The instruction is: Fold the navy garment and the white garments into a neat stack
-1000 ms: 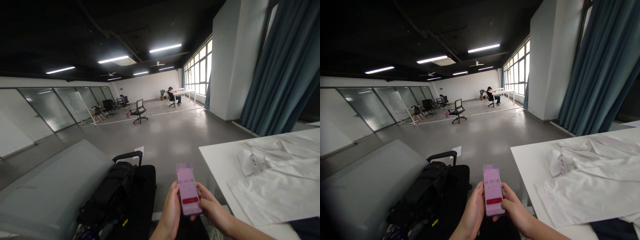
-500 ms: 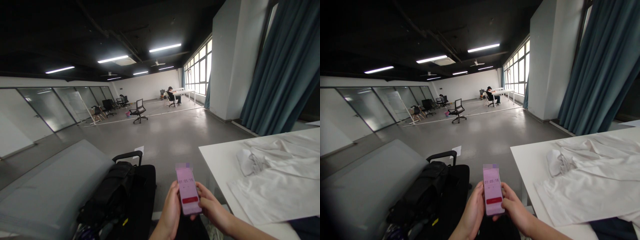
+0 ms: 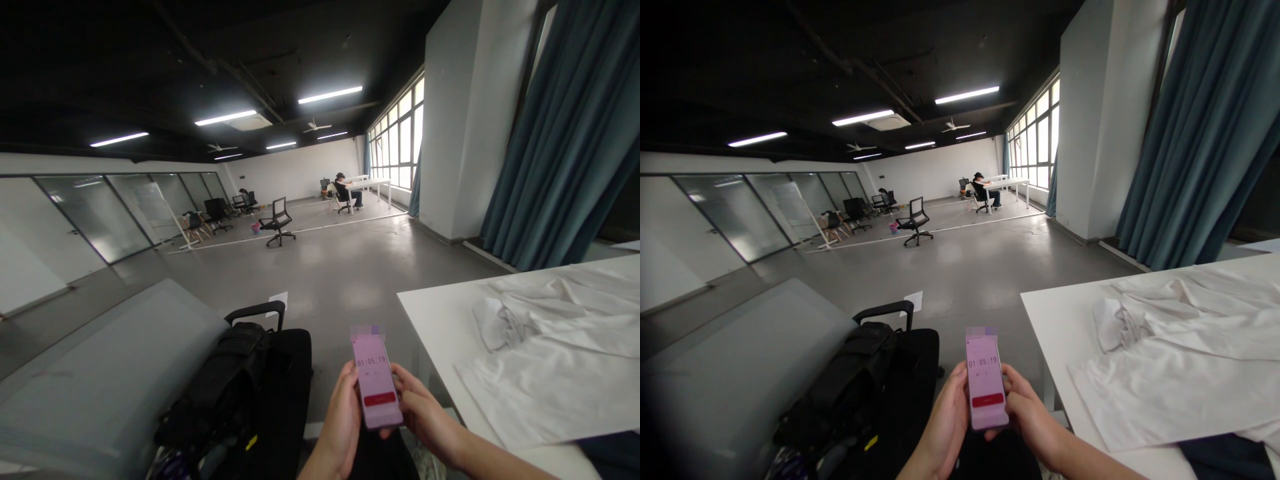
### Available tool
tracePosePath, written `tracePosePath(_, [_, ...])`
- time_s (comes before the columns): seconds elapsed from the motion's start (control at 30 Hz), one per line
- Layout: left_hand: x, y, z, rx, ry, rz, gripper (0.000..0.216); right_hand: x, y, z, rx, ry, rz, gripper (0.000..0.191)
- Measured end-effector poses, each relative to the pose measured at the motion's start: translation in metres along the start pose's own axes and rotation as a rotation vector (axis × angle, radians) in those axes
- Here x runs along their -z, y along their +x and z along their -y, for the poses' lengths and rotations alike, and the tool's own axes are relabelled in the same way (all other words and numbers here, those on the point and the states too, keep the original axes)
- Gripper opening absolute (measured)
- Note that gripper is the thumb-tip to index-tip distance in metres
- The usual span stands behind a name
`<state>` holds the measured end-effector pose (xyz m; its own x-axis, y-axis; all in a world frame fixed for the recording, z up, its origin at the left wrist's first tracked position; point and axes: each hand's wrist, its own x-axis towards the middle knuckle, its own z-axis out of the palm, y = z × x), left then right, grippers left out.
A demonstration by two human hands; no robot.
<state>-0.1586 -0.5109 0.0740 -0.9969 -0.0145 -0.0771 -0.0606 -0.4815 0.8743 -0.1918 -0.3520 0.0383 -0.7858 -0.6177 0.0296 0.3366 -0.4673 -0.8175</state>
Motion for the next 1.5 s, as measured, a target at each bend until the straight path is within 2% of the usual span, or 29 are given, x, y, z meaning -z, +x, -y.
tracePosePath(0.27, [0.000, 0.001, 0.001, 0.003, -0.028, -0.014, 0.038, -0.002, -0.001, 0.002, -0.011, -0.021, -0.013, 0.057])
tracePosePath(0.47, [0.001, 0.001, 0.001, 0.020, -0.038, -0.005, 0.037, -0.001, 0.004, 0.000, 0.039, -0.114, 0.015, 0.051])
tracePosePath(0.67, [0.001, -0.001, 0.001, 0.028, -0.046, 0.017, 0.038, 0.004, 0.006, -0.005, 0.066, -0.179, 0.018, 0.053])
tracePosePath(1.0, [0.000, -0.001, 0.001, 0.022, -0.045, 0.026, 0.038, 0.005, 0.005, -0.007, 0.078, -0.183, 0.024, 0.051])
tracePosePath(1.23, [0.003, 0.001, 0.003, 0.022, -0.049, 0.031, 0.038, 0.006, 0.006, -0.007, 0.068, -0.197, 0.008, 0.058])
tracePosePath(1.5, [-0.001, -0.003, 0.001, 0.027, -0.054, 0.029, 0.038, 0.008, 0.006, -0.011, 0.084, -0.181, 0.014, 0.049])
